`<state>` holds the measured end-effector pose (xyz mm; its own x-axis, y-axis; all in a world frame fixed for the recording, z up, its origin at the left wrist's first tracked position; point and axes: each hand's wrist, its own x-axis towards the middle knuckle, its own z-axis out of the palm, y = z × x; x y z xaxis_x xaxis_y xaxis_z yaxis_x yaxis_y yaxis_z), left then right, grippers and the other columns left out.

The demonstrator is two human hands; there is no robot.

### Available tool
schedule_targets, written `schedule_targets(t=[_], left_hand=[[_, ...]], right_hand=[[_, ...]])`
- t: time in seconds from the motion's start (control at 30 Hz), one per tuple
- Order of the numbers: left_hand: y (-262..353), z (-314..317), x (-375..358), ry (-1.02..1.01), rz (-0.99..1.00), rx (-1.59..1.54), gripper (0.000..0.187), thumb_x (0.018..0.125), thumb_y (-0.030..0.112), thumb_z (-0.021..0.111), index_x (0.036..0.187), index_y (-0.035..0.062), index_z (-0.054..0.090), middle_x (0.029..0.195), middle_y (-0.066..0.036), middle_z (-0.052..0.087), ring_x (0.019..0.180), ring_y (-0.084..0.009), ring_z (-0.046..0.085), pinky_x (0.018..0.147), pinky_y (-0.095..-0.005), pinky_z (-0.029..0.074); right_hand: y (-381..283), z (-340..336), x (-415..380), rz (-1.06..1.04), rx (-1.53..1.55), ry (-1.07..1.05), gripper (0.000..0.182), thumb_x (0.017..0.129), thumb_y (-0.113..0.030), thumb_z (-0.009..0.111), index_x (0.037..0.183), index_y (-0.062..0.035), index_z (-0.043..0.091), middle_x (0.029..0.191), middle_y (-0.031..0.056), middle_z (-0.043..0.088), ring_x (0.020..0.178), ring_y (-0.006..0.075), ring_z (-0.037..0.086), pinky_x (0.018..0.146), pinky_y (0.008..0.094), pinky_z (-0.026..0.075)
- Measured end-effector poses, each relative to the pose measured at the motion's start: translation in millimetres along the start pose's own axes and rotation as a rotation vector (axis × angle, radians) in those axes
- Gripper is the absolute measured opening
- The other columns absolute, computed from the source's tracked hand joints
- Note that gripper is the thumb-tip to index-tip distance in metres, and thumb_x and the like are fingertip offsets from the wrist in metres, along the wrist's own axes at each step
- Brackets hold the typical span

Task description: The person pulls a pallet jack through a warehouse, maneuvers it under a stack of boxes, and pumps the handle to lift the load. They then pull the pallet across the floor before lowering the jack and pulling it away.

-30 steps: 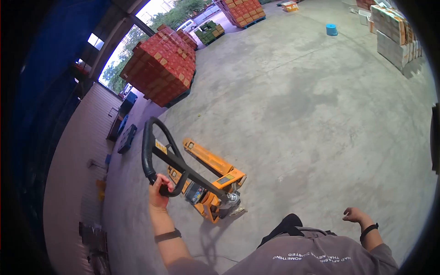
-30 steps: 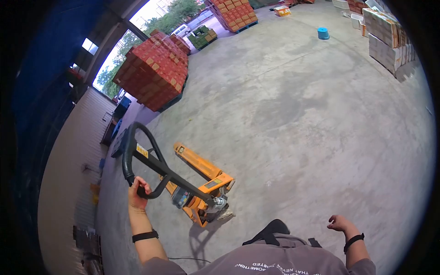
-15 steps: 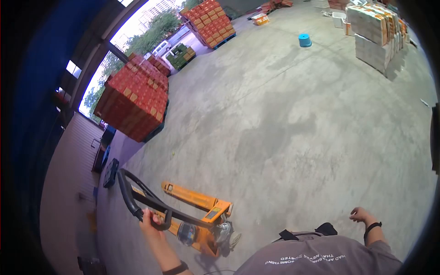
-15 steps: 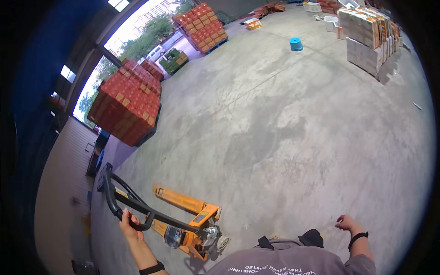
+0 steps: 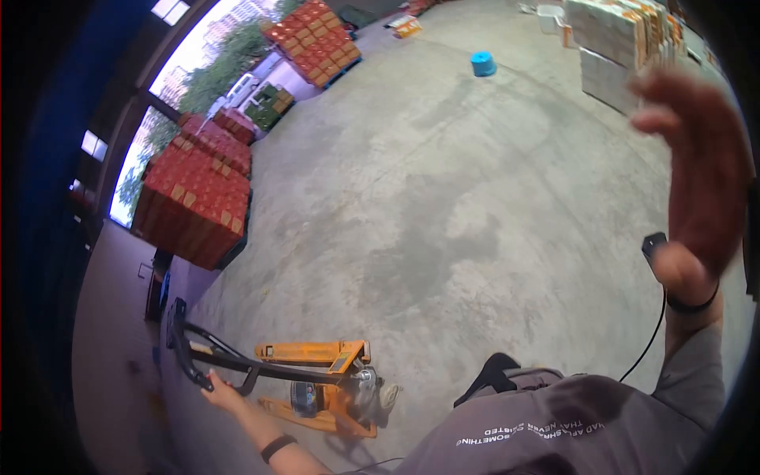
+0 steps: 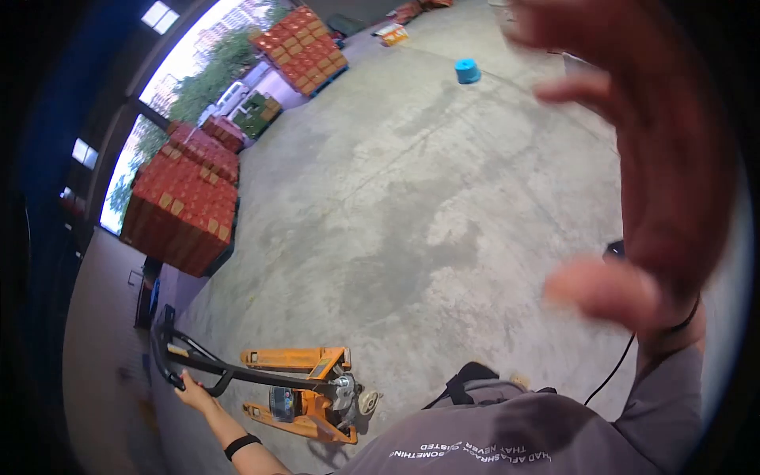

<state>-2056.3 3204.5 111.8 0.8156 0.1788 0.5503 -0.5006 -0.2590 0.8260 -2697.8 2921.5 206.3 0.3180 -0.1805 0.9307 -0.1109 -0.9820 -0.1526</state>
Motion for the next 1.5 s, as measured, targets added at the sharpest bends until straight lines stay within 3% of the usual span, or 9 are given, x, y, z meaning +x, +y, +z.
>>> schedule_targets(t=[0.3,0.47,0.67,0.83,0.93,1.03,1.13,1.3,1.5], left_hand=[[71,93,-33,-0.039,-0.034,-0.192,0.072,0.08,0.015,0.067,0.138,-0.0019,0.028,0.071,-0.003,0.051,0.054,-0.0085,0.044,0.044,-0.0214,0.036],[67,156,-36,0.029,-0.11,-0.086,0.076,0.08,0.017,0.067,0.142,0.0022,0.025,0.072,-0.002,0.052,0.059,-0.0079,0.046,0.048,-0.0212,0.036],[73,151,-59,-0.166,-0.096,-0.308,0.062,0.083,0.01,0.062,0.138,0.0077,0.034,0.067,0.003,0.043,0.054,-0.0047,0.037,0.048,-0.0191,0.03],[67,149,-58,-0.44,-0.047,-0.441,0.03,0.086,0.008,0.058,0.115,0.0032,0.048,0.067,0.001,0.042,0.055,-0.0063,0.038,0.048,-0.0207,0.031],[53,146,-38,-0.49,-0.116,-0.411,0.022,0.087,0.008,0.058,0.107,0.0031,0.05,0.07,0.0,0.044,0.058,-0.0067,0.04,0.05,-0.0206,0.032],[64,127,-42,-0.413,-0.103,-0.292,0.017,0.087,0.009,0.058,0.101,0.003,0.051,0.072,-0.001,0.045,0.061,-0.0069,0.041,0.052,-0.0205,0.033],[87,137,-61,-0.252,-0.065,-0.265,0.011,0.088,0.01,0.058,0.094,0.0039,0.051,0.074,-0.001,0.047,0.06,-0.007,0.043,0.051,-0.0198,0.035],[107,160,-79,-0.207,0.0,-0.251,0.046,0.09,0.01,0.052,0.131,-0.0039,0.038,0.067,0.0,0.04,0.053,-0.0047,0.033,0.047,-0.0189,0.028],[114,169,-98,-0.297,0.014,-0.368,0.046,0.089,0.012,0.051,0.128,-0.0057,0.035,0.063,-0.002,0.041,0.048,-0.006,0.034,0.044,-0.019,0.028]], right_hand=[[115,26,57,-0.273,-0.064,0.051,0.059,0.079,-0.022,0.067,0.13,-0.0041,0.042,0.125,0.0128,0.05,0.117,0.0252,0.048,0.093,0.0374,0.038],[181,25,72,-0.3,-0.043,-0.061,0.056,0.081,-0.022,0.064,0.129,-0.004,0.043,0.125,0.0128,0.051,0.117,0.0254,0.048,0.094,0.0375,0.038],[232,37,86,-0.313,0.011,-0.173,0.052,0.082,-0.021,0.061,0.128,-0.0039,0.044,0.124,0.0128,0.051,0.117,0.0257,0.048,0.095,0.0376,0.037],[313,55,91,-0.248,0.125,-0.079,0.049,0.084,-0.021,0.059,0.127,-0.0038,0.044,0.124,0.0128,0.051,0.117,0.0259,0.048,0.097,0.0377,0.036],[344,92,88,-0.131,0.262,-0.037,0.047,0.084,-0.02,0.058,0.127,-0.0037,0.045,0.124,0.0128,0.051,0.117,0.026,0.048,0.097,0.0377,0.036],[368,145,63,0.235,0.484,-0.064,0.046,0.085,-0.02,0.056,0.126,-0.0037,0.045,0.123,0.0128,0.051,0.117,0.0262,0.048,0.098,0.0377,0.036],[383,231,5,0.89,0.717,-0.256,0.044,0.082,-0.014,0.063,0.124,-0.0072,0.049,0.114,0.0073,0.055,0.11,0.0162,0.051,0.088,0.0309,0.042],[379,340,-95,0.997,0.504,-0.998,0.043,0.083,-0.025,0.065,0.12,-0.0072,0.052,0.102,0.0117,0.064,0.097,0.022,0.06,0.081,0.0344,0.048],[332,386,-138,0.992,0.385,-1.453,0.044,0.083,-0.028,0.064,0.119,-0.006,0.052,0.102,0.0157,0.065,0.095,0.0275,0.062,0.082,0.0365,0.049]])
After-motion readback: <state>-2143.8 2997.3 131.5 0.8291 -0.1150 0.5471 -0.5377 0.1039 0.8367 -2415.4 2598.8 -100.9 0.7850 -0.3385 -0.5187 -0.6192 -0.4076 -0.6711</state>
